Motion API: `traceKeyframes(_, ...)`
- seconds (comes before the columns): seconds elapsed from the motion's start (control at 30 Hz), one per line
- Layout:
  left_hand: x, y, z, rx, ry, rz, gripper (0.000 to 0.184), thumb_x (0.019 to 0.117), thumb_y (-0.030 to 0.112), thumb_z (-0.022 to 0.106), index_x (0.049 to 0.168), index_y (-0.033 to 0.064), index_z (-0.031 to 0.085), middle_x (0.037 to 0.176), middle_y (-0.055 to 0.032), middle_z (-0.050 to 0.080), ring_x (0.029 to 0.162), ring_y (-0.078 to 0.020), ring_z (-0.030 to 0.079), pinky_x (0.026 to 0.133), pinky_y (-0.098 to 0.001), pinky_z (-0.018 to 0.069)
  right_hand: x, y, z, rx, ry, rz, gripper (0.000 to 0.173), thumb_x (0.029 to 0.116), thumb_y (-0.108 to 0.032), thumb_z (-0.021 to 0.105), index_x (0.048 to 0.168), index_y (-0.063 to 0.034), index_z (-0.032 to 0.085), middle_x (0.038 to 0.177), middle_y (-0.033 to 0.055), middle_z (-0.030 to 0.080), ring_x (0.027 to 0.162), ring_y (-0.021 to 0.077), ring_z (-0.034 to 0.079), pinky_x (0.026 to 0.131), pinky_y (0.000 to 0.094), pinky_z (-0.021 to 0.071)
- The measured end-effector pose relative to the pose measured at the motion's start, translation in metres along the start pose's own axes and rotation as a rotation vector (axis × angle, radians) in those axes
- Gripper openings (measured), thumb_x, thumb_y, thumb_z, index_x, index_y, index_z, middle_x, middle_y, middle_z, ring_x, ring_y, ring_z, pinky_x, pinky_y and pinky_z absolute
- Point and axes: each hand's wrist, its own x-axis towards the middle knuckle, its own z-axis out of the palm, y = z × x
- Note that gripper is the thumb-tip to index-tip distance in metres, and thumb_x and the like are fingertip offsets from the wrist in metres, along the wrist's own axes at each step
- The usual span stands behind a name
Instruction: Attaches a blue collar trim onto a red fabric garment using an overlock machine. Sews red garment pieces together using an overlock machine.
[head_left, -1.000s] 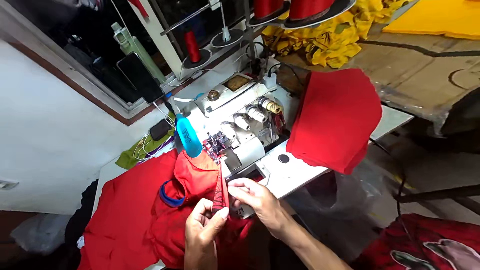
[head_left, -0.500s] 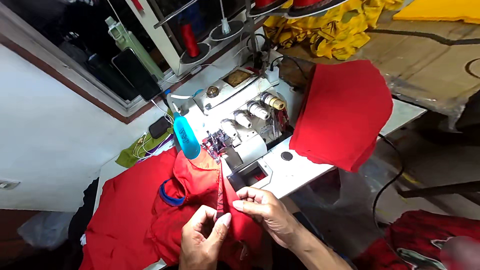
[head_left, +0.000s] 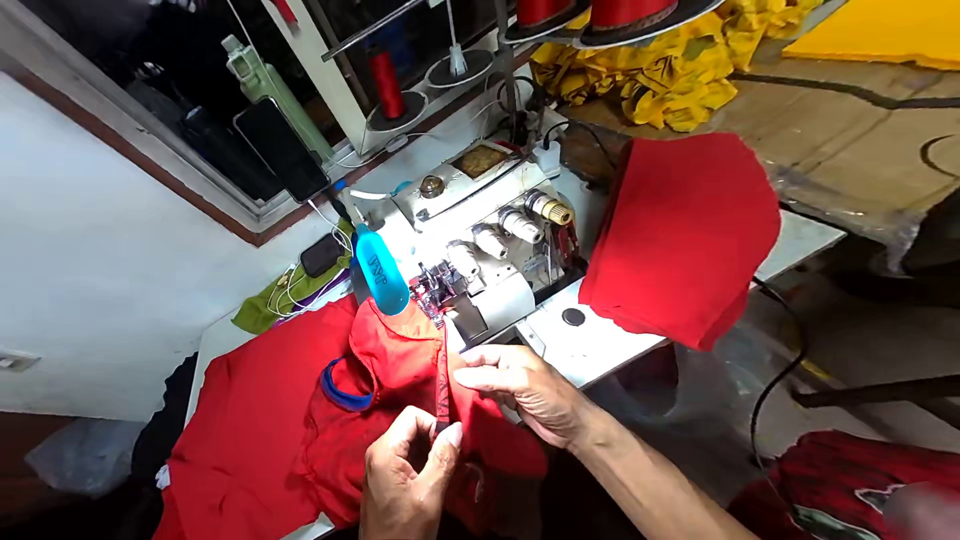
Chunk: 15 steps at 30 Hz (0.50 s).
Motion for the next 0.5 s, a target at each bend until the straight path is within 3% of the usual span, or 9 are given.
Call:
traceKeyframes(0.03, 0.000, -0.001, 0.000, 0.042, 0.013, 0.036, 0.010, 0.0937, 0.014, 0.069, 0.086, 0.0073, 0.069, 0.075, 0.0017, 0.065, 0.064, -0.0042, 0.061, 0.057, -0.0204, 0.0527, -0.002, -0.001, 0.001, -0.047, 0.029, -0.034, 0.024, 0.0890, -0.013, 0.073, 0.112, -0.0072, 0.076, 0.076, -0.0005, 0.069, 0.063, 0.0032, 0.060, 0.058, 0.0193, 0.0490)
traceKeyframes(0.1, 0.001, -0.004, 0.000, 0.163, 0.037, 0.168, 0.011, 0.0922, 0.013, 0.069, 0.084, 0.0063, 0.070, 0.091, -0.0014, 0.069, 0.074, -0.0041, 0.065, 0.062, -0.0192, 0.0563, -0.007, 0.002, 0.004, -0.154, 0.068, -0.110, 0.057, 0.0851, -0.015, 0.077, 0.141, -0.0154, 0.065, 0.067, -0.0040, 0.061, 0.050, 0.0025, 0.047, 0.045, 0.0183, 0.0374)
traceKeyframes(0.17, 0.002, -0.003, 0.003, 0.289, 0.065, 0.301, 0.013, 0.0883, 0.012, 0.070, 0.077, 0.0048, 0.069, 0.109, -0.0085, 0.070, 0.086, -0.0061, 0.066, 0.070, -0.0188, 0.0568, -0.016, 0.008, 0.007, -0.252, 0.127, -0.152, 0.076, 0.0845, -0.023, 0.081, 0.154, -0.0218, 0.050, 0.069, -0.0034, 0.066, 0.047, 0.0045, 0.050, 0.042, 0.0190, 0.0398)
traceKeyframes(0.2, 0.001, -0.002, 0.004, 0.347, 0.066, 0.340, 0.014, 0.0873, 0.012, 0.069, 0.075, 0.0058, 0.068, 0.116, -0.0105, 0.071, 0.099, -0.0101, 0.068, 0.082, -0.0222, 0.0578, -0.020, 0.011, 0.008, -0.313, 0.178, -0.163, 0.076, 0.0849, -0.027, 0.081, 0.154, -0.0201, 0.050, 0.071, -0.0040, 0.069, 0.050, 0.0050, 0.055, 0.045, 0.0197, 0.0444)
traceKeyframes(0.23, 0.001, -0.001, 0.005, 0.397, 0.062, 0.369, 0.015, 0.0876, 0.013, 0.068, 0.074, 0.0067, 0.068, 0.122, -0.0112, 0.071, 0.112, -0.0151, 0.067, 0.094, -0.0268, 0.0565, -0.023, 0.014, 0.010, -0.368, 0.234, -0.157, 0.068, 0.0847, -0.029, 0.081, 0.148, -0.0172, 0.057, 0.074, -0.0050, 0.072, 0.055, 0.0052, 0.061, 0.051, 0.0211, 0.0501)
traceKeyframes(0.3, -0.001, 0.000, 0.008, 0.512, 0.071, 0.429, 0.016, 0.0877, 0.012, 0.066, 0.072, 0.0084, 0.066, 0.125, -0.0114, 0.072, 0.122, -0.0221, 0.065, 0.103, -0.0333, 0.0528, -0.027, 0.018, 0.011, -0.437, 0.307, -0.099, 0.037, 0.0858, -0.033, 0.079, 0.118, -0.0152, 0.075, 0.078, -0.0073, 0.075, 0.067, 0.0033, 0.068, 0.064, 0.0232, 0.0565)
traceKeyframes(0.33, -0.001, 0.001, 0.010, 0.572, 0.085, 0.452, 0.016, 0.0866, 0.011, 0.065, 0.071, 0.0093, 0.065, 0.124, -0.0104, 0.073, 0.121, -0.0232, 0.065, 0.103, -0.0340, 0.0525, -0.028, 0.019, 0.011, -0.452, 0.321, -0.085, 0.025, 0.0874, -0.035, 0.078, 0.105, -0.0161, 0.079, 0.080, -0.0078, 0.075, 0.070, 0.0021, 0.069, 0.067, 0.0229, 0.0571)
traceKeyframes(0.37, -0.001, 0.003, 0.012, 0.630, 0.102, 0.465, 0.015, 0.0850, 0.010, 0.065, 0.070, 0.0100, 0.064, 0.121, -0.0089, 0.074, 0.119, -0.0229, 0.067, 0.101, -0.0332, 0.0533, -0.029, 0.018, 0.010, -0.457, 0.325, -0.092, 0.021, 0.0889, -0.035, 0.076, 0.099, -0.0167, 0.079, 0.082, -0.0077, 0.076, 0.073, 0.0017, 0.070, 0.069, 0.0224, 0.0576)
traceKeyframes(0.5, -0.005, 0.012, 0.022, 0.772, 0.148, 0.483, 0.017, 0.0822, 0.006, 0.063, 0.066, 0.0105, 0.063, 0.116, -0.0064, 0.077, 0.111, -0.0212, 0.071, 0.091, -0.0308, 0.0572, -0.034, 0.018, 0.012, -0.467, 0.340, -0.145, 0.015, 0.0922, -0.027, 0.072, 0.102, -0.0165, 0.075, 0.077, -0.0074, 0.072, 0.069, 0.0024, 0.066, 0.065, 0.0214, 0.0545)
